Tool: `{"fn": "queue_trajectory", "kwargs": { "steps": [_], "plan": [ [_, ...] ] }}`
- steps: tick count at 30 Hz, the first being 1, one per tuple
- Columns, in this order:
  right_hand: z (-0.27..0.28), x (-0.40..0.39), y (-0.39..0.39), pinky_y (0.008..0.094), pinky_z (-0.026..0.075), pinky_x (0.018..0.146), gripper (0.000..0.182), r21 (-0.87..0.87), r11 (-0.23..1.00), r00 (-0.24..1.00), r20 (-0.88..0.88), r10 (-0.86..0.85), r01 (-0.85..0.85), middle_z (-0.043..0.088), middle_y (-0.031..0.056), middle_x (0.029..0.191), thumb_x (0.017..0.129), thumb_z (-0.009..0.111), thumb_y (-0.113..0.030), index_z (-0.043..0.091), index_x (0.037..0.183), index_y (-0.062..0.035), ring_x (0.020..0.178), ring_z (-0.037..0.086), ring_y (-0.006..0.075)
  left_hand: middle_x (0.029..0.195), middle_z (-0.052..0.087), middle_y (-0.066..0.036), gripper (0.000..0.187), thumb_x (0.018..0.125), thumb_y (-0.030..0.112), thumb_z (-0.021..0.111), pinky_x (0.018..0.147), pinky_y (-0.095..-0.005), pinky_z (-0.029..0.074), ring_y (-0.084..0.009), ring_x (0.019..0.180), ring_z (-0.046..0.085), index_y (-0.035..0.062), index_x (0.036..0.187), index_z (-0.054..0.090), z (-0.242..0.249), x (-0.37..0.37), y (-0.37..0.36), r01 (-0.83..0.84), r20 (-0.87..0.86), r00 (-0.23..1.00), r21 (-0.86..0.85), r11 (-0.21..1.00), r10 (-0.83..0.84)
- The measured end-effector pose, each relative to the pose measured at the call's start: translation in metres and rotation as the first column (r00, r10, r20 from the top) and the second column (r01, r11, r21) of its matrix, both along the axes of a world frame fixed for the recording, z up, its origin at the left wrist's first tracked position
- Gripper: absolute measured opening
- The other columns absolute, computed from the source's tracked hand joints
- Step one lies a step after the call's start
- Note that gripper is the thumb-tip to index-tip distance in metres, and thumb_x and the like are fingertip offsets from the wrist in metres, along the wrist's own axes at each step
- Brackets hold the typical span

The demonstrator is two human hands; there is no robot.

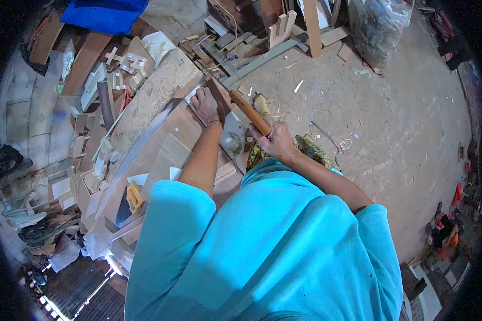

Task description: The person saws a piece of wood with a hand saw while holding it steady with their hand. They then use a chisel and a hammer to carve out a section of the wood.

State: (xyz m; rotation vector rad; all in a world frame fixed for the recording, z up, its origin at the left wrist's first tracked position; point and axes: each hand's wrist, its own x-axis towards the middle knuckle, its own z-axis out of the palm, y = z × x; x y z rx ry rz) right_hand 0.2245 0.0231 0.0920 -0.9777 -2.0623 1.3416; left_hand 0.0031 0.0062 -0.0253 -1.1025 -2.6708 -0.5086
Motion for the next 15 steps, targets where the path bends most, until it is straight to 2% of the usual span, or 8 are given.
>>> {"fn": "queue_trajectory", "kwargs": {
  "steps": [1, 4, 6, 10, 12, 15],
  "plan": [
    [-0.003, -0.001, 0.000, 0.0414, 0.043, 0.050, 0.022, 0.002, 1.000, 1.000, 0.000, 0.000, 0.000, 0.054, 0.0202, 0.059, 0.077, 0.064, -0.021, 0.054, 0.082, -0.0027, 0.055, 0.057, 0.0357, 0.096, 0.050, -0.005, 0.016, 0.079, 0.013, 0.047, 0.079, -0.0329, 0.039, -0.0246, 0.087, 0.046, 0.0111, 0.092, 0.056, -0.005, -0.002, 0.000, 0.054, -0.152, 0.986, -0.120, 0.991, -0.072],
    [-0.007, -0.007, 0.000, 0.0426, 0.044, 0.052, 0.022, -0.023, 1.000, 0.999, -0.041, -0.014, 0.013, 0.055, 0.0207, 0.062, 0.077, 0.064, -0.021, 0.054, 0.083, -0.0027, 0.058, 0.057, 0.0369, 0.093, 0.049, -0.005, 0.015, 0.078, 0.012, 0.048, 0.080, -0.0322, 0.039, -0.0239, 0.087, 0.046, 0.0108, 0.090, 0.057, -0.011, -0.006, -0.002, 0.089, -0.211, 0.972, -0.083, 0.993, -0.104],
    [-0.005, -0.009, 0.000, 0.0433, 0.045, 0.056, 0.021, -0.035, 0.999, 1.000, 0.009, 0.030, -0.029, 0.056, 0.0210, 0.065, 0.077, 0.064, -0.020, 0.055, 0.085, -0.0028, 0.061, 0.058, 0.0376, 0.092, 0.049, -0.005, 0.014, 0.077, 0.012, 0.048, 0.079, -0.0322, 0.039, -0.0237, 0.086, 0.046, 0.0108, 0.089, 0.056, -0.012, -0.009, 0.000, 0.096, -0.235, 0.965, -0.097, 0.991, -0.116],
    [-0.017, -0.015, -0.001, 0.0430, 0.045, 0.058, 0.021, -0.069, 0.997, 1.000, -0.003, 0.019, -0.020, 0.057, 0.0205, 0.067, 0.076, 0.064, -0.019, 0.056, 0.087, -0.0032, 0.063, 0.059, 0.0373, 0.090, 0.048, -0.005, 0.013, 0.076, 0.013, 0.049, 0.075, -0.0327, 0.038, -0.0238, 0.083, 0.045, 0.0101, 0.087, 0.056, -0.004, -0.005, 0.001, 0.101, -0.251, 0.960, -0.115, 0.988, -0.127],
    [-0.019, -0.016, 0.001, 0.0380, 0.044, 0.049, 0.022, 0.073, 0.997, 0.995, -0.096, 0.031, -0.024, 0.055, 0.0172, 0.060, 0.080, 0.062, -0.022, 0.053, 0.079, -0.0019, 0.053, 0.060, 0.0305, 0.090, 0.048, -0.005, 0.013, 0.076, 0.013, 0.050, 0.075, -0.0329, 0.038, -0.0240, 0.083, 0.045, 0.0099, 0.087, 0.056, 0.001, -0.002, 0.001, 0.106, -0.236, 0.963, -0.105, 0.989, -0.128],
    [-0.018, -0.016, 0.001, 0.0361, 0.047, 0.050, 0.022, 0.088, 0.995, 0.998, -0.039, 0.044, -0.040, 0.059, 0.0161, 0.062, 0.080, 0.063, -0.022, 0.053, 0.079, -0.0026, 0.057, 0.063, 0.0286, 0.089, 0.047, -0.007, 0.019, 0.071, 0.018, 0.057, 0.077, -0.0344, 0.037, -0.0251, 0.083, 0.044, 0.0098, 0.088, 0.056, -0.002, -0.005, 0.000, 0.093, -0.273, 0.952, -0.172, 0.981, -0.138]
  ]
}}
